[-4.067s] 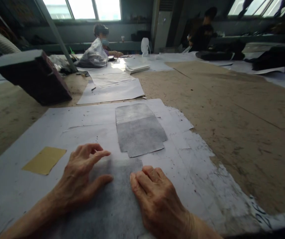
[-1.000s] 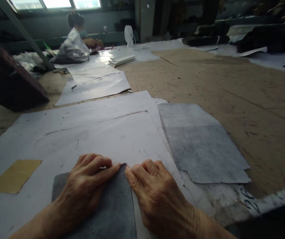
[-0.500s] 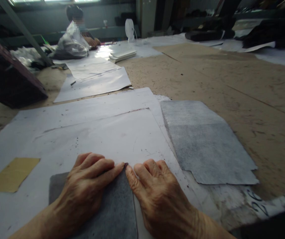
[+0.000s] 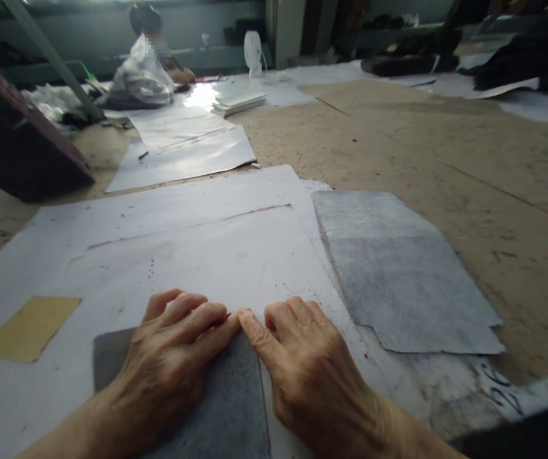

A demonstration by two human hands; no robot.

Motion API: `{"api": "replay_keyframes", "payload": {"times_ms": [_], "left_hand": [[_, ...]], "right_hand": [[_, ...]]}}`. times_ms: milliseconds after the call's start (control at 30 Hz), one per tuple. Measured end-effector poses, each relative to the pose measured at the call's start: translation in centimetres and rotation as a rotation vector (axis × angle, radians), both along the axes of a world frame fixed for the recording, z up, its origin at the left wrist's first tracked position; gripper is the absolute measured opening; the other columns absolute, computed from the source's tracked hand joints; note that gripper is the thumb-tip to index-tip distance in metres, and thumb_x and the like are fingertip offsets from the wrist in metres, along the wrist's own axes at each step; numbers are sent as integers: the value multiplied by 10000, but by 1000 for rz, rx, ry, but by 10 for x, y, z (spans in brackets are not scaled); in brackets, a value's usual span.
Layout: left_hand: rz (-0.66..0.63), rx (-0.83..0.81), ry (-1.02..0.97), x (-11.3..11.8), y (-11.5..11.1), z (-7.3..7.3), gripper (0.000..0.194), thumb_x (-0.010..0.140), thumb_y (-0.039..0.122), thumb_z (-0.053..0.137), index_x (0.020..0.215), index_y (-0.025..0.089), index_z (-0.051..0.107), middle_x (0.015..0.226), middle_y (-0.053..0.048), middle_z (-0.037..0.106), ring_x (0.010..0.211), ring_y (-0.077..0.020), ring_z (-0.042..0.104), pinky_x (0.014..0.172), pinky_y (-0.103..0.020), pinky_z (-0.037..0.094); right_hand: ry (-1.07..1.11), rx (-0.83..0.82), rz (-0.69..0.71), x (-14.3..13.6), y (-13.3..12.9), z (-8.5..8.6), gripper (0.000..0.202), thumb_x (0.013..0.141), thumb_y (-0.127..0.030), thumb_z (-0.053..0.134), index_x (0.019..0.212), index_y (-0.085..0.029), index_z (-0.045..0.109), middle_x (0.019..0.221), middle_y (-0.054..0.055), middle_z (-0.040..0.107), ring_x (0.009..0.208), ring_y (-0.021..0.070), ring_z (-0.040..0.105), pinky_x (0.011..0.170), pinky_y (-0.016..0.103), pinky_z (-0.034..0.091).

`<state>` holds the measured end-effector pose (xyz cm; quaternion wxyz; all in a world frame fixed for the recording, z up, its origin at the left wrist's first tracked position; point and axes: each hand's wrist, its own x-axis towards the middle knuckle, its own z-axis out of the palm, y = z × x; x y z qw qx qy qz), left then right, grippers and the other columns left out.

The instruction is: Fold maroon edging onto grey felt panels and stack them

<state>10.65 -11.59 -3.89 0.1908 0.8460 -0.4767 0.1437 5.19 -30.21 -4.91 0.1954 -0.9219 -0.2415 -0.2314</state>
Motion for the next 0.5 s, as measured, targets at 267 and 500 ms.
{"api": "replay_keyframes", "payload": {"times_ms": [267,500], "left_hand": [[9,-30,6,4,3,1,250,882,107,401,1027,156,598,811,-29,596,767,-166,476,743,-369,336],[-62,-30,11,8,39,2,308,863,28,395,1111,127,548,904,-65,554,820,-152,478,719,-298,408]], "right_hand": [[-13,-192,41,2,-1,0,327,845,-61,347,1096,-61,557,907,94,588,764,188,456,650,353,391],[-20,-194,66,3,2,-1,337,860,-49,316,1094,-50,559,981,109,586,868,208,488,712,378,439]]}}
